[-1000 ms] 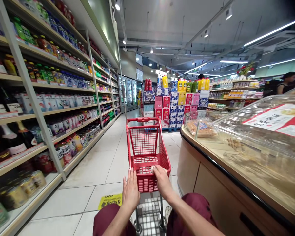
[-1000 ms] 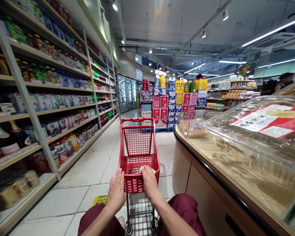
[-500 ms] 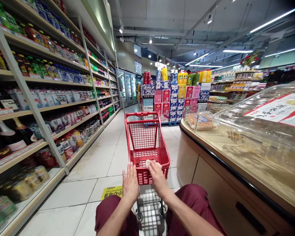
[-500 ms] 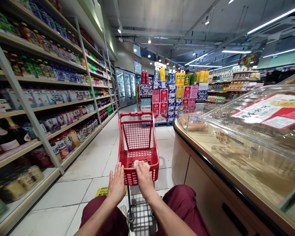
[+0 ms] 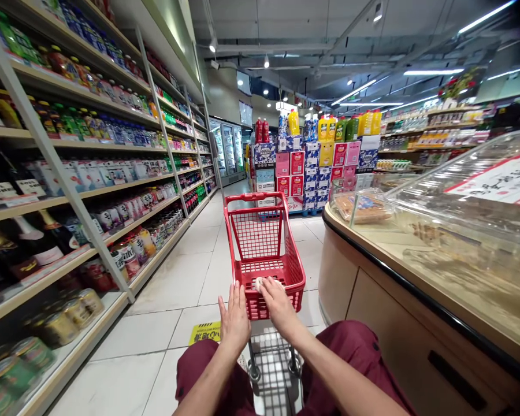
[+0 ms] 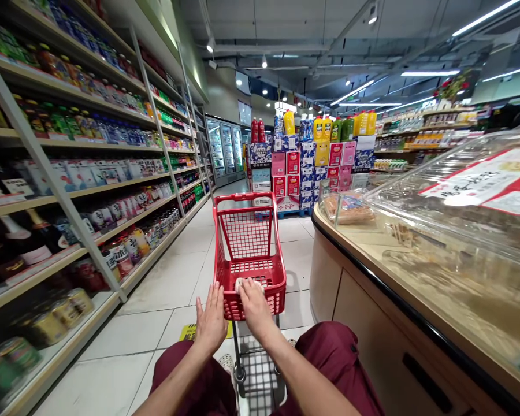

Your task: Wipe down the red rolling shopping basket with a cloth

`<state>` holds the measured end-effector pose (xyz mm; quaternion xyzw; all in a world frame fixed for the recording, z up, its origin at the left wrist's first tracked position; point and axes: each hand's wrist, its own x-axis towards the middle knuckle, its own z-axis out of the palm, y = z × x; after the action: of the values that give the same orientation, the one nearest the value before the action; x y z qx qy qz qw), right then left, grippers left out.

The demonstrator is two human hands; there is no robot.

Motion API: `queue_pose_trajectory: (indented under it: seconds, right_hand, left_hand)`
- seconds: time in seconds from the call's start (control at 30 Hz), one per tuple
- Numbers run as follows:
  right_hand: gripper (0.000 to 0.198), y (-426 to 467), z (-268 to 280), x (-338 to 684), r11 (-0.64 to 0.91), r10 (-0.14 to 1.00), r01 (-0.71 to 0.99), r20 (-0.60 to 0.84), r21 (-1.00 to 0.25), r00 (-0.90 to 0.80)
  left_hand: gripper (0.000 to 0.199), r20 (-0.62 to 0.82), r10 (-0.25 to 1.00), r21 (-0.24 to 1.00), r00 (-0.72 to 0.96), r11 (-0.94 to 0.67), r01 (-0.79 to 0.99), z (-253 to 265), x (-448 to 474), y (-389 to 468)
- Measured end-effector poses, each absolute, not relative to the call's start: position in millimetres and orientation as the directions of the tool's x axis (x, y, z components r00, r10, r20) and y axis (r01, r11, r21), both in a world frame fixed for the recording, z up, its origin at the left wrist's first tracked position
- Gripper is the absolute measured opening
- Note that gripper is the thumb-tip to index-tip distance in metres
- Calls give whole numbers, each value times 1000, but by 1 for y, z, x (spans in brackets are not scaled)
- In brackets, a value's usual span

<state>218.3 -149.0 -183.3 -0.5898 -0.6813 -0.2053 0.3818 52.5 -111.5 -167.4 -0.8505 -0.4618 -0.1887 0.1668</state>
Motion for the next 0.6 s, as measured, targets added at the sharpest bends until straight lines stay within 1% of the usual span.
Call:
queue_pose_trajectory:
  seconds: [0.07, 0.17, 0.23, 0.33, 0.4, 0.47, 0.53, 0.6]
  right_hand:
    - [38, -156, -184, 240, 161, 644, 963, 763, -219, 66]
    - [42, -167, -186, 263, 44, 615, 959, 764, -282, 196]
    - [45, -165, -188, 251, 61, 602, 965, 780, -256, 169]
    - [43, -151, -188, 219, 177, 615, 969, 788, -173, 28]
    - [41, -148, -186, 217, 217, 626, 963, 779, -161, -11]
    - [40, -154, -185, 236, 182, 630, 963, 775, -199, 41]
    - [40, -162, -184, 255, 98, 624, 962, 769, -253, 139]
    - [41, -164, -184, 256, 52, 619, 961, 764, -271, 182]
  left_hand:
    - [72, 471, 715, -112, 516, -532, 839, -167, 51, -112]
    - [70, 498, 707, -89, 502, -534, 841, -166, 57, -114]
    - [69, 506, 684, -91, 526, -564, 821, -166, 65, -116]
    - [68, 491, 666, -103, 561, -596, 796, -167, 73, -117]
    - [68, 487, 666, -106, 566, -598, 795, -167, 72, -117]
    - [69, 490, 657, -113, 572, -603, 789, -167, 69, -116]
    - [69, 497, 654, -111, 570, -604, 789, -168, 66, -117]
    - [68, 498, 660, -103, 563, -599, 794, -167, 65, -118]
